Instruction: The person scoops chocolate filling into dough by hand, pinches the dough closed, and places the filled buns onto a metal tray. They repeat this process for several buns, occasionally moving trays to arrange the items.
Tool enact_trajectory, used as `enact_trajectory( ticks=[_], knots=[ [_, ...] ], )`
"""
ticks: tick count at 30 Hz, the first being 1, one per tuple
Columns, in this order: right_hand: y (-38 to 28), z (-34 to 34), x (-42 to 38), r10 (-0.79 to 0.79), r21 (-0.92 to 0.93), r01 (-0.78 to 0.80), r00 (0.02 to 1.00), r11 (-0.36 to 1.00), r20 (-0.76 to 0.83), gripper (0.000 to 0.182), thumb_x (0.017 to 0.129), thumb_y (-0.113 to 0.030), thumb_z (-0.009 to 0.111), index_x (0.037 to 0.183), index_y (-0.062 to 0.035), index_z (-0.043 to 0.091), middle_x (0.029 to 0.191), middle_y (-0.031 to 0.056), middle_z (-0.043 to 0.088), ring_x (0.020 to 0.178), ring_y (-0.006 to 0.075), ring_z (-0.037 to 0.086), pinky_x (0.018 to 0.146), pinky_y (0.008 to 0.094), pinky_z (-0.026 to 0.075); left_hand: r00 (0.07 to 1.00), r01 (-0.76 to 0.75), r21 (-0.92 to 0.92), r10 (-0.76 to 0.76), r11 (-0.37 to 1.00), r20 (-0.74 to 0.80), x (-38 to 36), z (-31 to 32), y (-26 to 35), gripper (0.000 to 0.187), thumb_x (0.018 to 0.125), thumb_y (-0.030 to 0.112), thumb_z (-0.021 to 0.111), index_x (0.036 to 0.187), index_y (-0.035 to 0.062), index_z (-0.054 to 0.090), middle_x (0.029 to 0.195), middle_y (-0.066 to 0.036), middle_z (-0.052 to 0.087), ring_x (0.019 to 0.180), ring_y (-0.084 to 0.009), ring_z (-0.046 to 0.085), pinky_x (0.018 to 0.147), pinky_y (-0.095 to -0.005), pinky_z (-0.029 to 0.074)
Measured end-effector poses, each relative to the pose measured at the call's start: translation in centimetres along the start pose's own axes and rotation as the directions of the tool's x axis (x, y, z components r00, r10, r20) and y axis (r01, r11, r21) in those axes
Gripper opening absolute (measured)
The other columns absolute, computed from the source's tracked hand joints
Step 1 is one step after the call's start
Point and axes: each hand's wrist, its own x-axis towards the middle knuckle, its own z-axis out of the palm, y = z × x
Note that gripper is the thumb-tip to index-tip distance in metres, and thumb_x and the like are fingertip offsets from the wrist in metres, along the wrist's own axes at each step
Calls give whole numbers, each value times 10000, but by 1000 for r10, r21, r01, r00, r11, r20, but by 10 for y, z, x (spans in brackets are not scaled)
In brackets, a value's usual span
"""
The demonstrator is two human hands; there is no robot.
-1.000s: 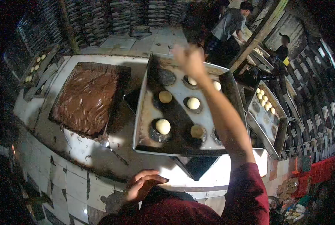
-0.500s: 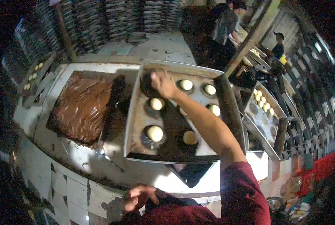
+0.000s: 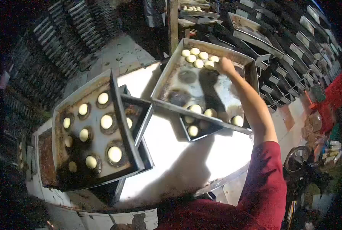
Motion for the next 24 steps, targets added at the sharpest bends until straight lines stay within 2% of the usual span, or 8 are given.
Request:
enact_trajectory(
  ticks=[1,6,11,15,17,22,23,24],
  knots=[
    [14,2,-7,-78,31,77,997,997,27,326,793,-275,584,886,31,645,840,272,616,852,397,609,757,452,478,999,10,21,-10,1000,-32,13,0,-11,294,925,273,422,1002,15,539,986,-143,569,930,-228,550,836,-406,444],
    [-20,27,2,392,73,-392,920,917,6,371,786,-325,598,975,-11,649,979,253,622,986,346,590,862,411,448,981,59,128,-35,990,-188,57,10,-40,354,923,322,411,1073,11,491,1057,-160,534,992,-256,519,878,-415,415],
    [-26,69,25,527,250,-494,846,833,-84,465,742,-380,642,976,22,637,935,200,644,935,305,609,848,380,455,942,95,231,-13,968,-334,68,27,-48,428,922,371,401,1145,8,443,1128,-177,499,1054,-284,487,919,-423,386],
    [-52,21,15,331,872,-242,938,426,99,269,740,-210,668,662,44,626,605,86,581,563,155,541,523,323,450,901,81,295,56,952,-430,56,44,-45,492,922,410,392,1202,5,405,1185,-190,470,1103,-306,462,952,-430,362],
    [-108,-57,-40,113,975,-164,983,153,147,180,764,-147,644,754,31,615,674,52,585,603,116,529,542,266,440,871,57,327,113,943,-478,42,60,-42,526,921,429,388,1231,4,386,1214,-197,456,1128,-317,450,969,-434,351],
    [-253,-149,-266,-194,849,479,875,225,-443,251,776,-62,636,981,10,511,837,39,524,737,108,499,665,240,427,719,-50,451,346,891,-603,-34,111,-28,613,920,478,378,1302,0,338,1285,-214,421,1190,-344,419,1010,-442,321],
    [-275,-136,-313,-299,611,750,661,254,-688,256,740,-25,644,956,-22,507,837,62,498,742,165,505,704,277,425,678,-66,478,390,876,-622,-56,124,-22,631,920,488,376,1316,0,328,1299,-217,414,1202,-350,412,1019,-444,315],
    [-292,-116,-369,-445,557,787,613,267,-653,263,721,-22,638,947,-49,507,853,89,499,761,227,517,705,328,419,636,-78,502,430,862,-640,-79,136,-16,649,920,498,374,1331,-1,318,1313,-220,407,1214,-355,406,1027,-446,310]
  ],
)
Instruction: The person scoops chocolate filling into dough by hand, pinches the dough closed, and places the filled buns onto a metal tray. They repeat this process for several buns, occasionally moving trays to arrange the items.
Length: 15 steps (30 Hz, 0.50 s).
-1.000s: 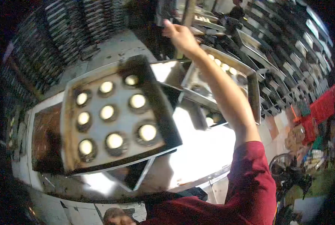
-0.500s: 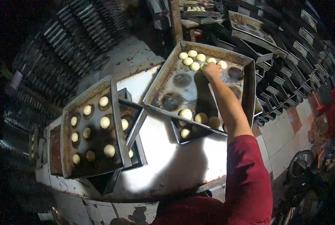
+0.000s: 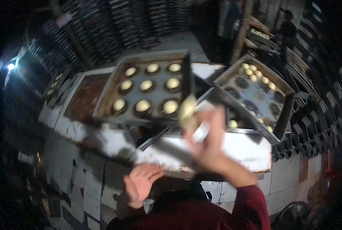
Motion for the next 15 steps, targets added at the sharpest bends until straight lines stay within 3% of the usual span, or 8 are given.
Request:
enact_trajectory(
  ticks=[2,6,8,9,11,12,13,15],
  knots=[
    [-78,69,-55,-197,323,69,903,944,383,223,671,-32,642,879,-72,570,966,125,544,884,301,540,707,370,416,984,-39,-5,37,999,-173,-37,-26,31,650,927,497,359,1342,-1,313,1333,-205,401,1221,-336,408,1043,-435,296],
    [-190,160,-132,-307,517,10,815,856,492,206,724,-55,633,925,-38,593,887,106,616,820,298,610,775,418,495,825,-131,26,123,991,-551,-122,-123,71,387,961,235,400,1274,7,396,1262,-166,478,1145,-273,486,988,-398,390],
    [-218,176,-139,63,271,-820,348,504,935,193,754,-72,640,942,-39,611,896,110,628,934,271,606,830,365,475,786,-169,-115,63,979,-616,-180,-192,62,322,947,162,408,1228,8,441,1198,-165,524,1103,-290,516,931,-408,448],
    [-227,189,-137,97,320,-704,483,634,870,175,782,-67,627,948,-18,603,833,124,617,827,246,614,721,323,487,926,-273,-181,207,945,-316,-193,-209,62,294,931,133,411,1194,11,465,1138,-129,558,1068,-267,538,896,-402,467],
    [-238,233,-138,-27,479,-328,802,814,596,188,777,-92,640,941,-11,599,810,120,596,774,266,575,680,347,446,861,-200,-212,68,957,-504,-181,-171,88,269,919,139,432,1155,24,492,1054,-87,577,989,-210,567,851,-361,472],
    [-242,263,-138,-138,489,-96,896,867,422,188,794,-141,634,915,-1,598,696,121,526,672,287,500,648,385,403,942,81,522,105,849,-319,-209,-271,44,351,939,213,384,1238,30,403,1207,-115,470,1143,-205,444,948,-351,385],
    [-245,290,-143,-140,450,-74,896,890,423,174,807,-157,615,864,5,589,685,134,488,696,296,473,685,395,381,585,-9,180,151,984,-797,-170,-169,82,281,944,198,439,1169,37,483,1039,-76,552,989,-157,532,834,-305,435],
    [-235,329,-144,82,376,-385,783,843,617,182,839,-168,578,830,14,573,698,166,474,715,307,464,691,392,376,615,-156,-90,26,984,-788,-189,-246,53,339,957,263,431,1191,21,467,1114,-108,548,1068,-195,515,904,-329,419]
  ],
)
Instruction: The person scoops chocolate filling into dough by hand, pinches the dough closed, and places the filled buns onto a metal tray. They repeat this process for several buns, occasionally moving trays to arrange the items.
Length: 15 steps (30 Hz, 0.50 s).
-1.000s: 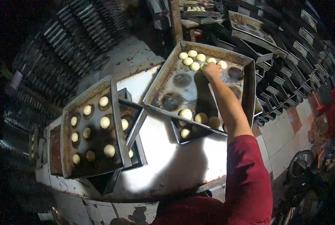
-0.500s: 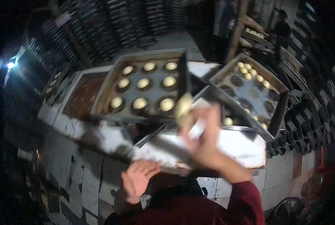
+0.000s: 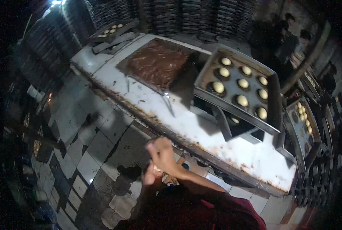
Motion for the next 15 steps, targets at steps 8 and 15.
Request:
enact_trajectory(
  ticks=[8,15],
  knots=[
    [151,45,134,33,-275,-159,910,948,-414,504,792,-151,664,1153,65,384,1004,284,479,929,438,467,787,447,401,987,-144,169,130,975,92,78,40,110,407,920,231,507,1193,-59,423,1213,-199,510,1155,-288,488,962,-383,425],
    [115,32,153,199,-189,-282,909,940,-367,281,746,129,445,997,46,540,829,211,539,715,383,542,646,410,453,946,-275,391,174,878,275,188,74,101,514,840,39,602,1289,2,355,1091,-104,543,970,-165,545,825,-280,467]
  ],
)
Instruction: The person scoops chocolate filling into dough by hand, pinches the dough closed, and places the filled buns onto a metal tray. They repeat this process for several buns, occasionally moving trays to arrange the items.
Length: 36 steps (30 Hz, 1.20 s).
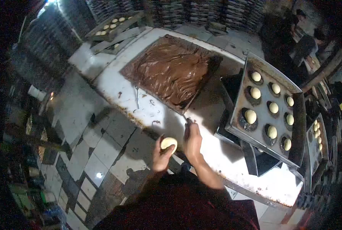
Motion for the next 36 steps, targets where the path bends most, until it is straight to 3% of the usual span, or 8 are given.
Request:
enact_trajectory(
  ticks=[2,7,11,15,19,23,33,36],
  knots=[
    [-14,-3,11,-173,-97,174,985,980,20,357,722,129,506,1061,24,540,843,206,567,706,358,582,622,403,476,984,65,352,-119,934,135,13,20,31,562,835,9,579,1329,9,312,1070,-81,532,961,-152,529,847,-276,451],
    [-32,-8,97,114,-737,279,894,616,433,241,818,-89,481,1030,-42,586,795,162,653,661,317,654,539,409,523,897,406,-240,-335,882,287,41,13,86,577,823,-37,540,1345,30,305,1239,-116,475,1147,-192,461,974,-314,383],
    [-56,27,130,506,-785,417,604,458,616,160,861,-142,480,934,-42,582,792,136,659,688,267,666,533,379,518,750,659,-409,-596,631,287,87,-53,32,328,872,72,532,1189,6,481,1138,-121,549,1057,-223,542,902,-340,456],
    [-65,42,129,230,-648,647,614,403,756,147,808,-110,525,854,-21,632,740,149,659,714,247,673,573,322,530,716,696,-266,-674,667,182,111,-68,34,317,883,142,539,1158,-9,496,1050,-110,557,932,-220,564,771,-333,498],
    [-50,26,146,396,-749,386,669,539,629,133,807,-99,546,845,-6,633,704,146,648,672,248,662,559,318,507,749,652,-350,-645,673,154,129,-63,56,269,894,189,504,1085,2,532,1030,-91,556,951,-201,542,824,-333,457],
    [-71,21,121,276,-194,-202,798,960,536,148,869,-130,569,894,9,611,632,99,571,534,180,537,502,294,427,761,628,-499,-605,597,235,142,-58,87,257,895,212,498,1063,21,534,1064,-74,558,987,-192,532,910,-345,415],
    [14,51,16,-384,-121,392,919,912,90,567,663,69,613,1204,-98,574,893,107,552,762,198,533,653,302,472,815,544,-727,-470,419,339,129,-34,164,363,901,161,448,1164,-90,450,1200,-172,475,1192,-266,405,1086,-461,249],
    [42,24,0,155,138,-177,975,974,156,556,704,72,593,1231,-104,558,894,104,520,796,213,528,706,281,457,900,436,-683,-295,586,322,116,-30,148,401,861,104,463,1222,-63,412,1234,-164,471,1184,-271,430,1071,-470,274]
  ],
)
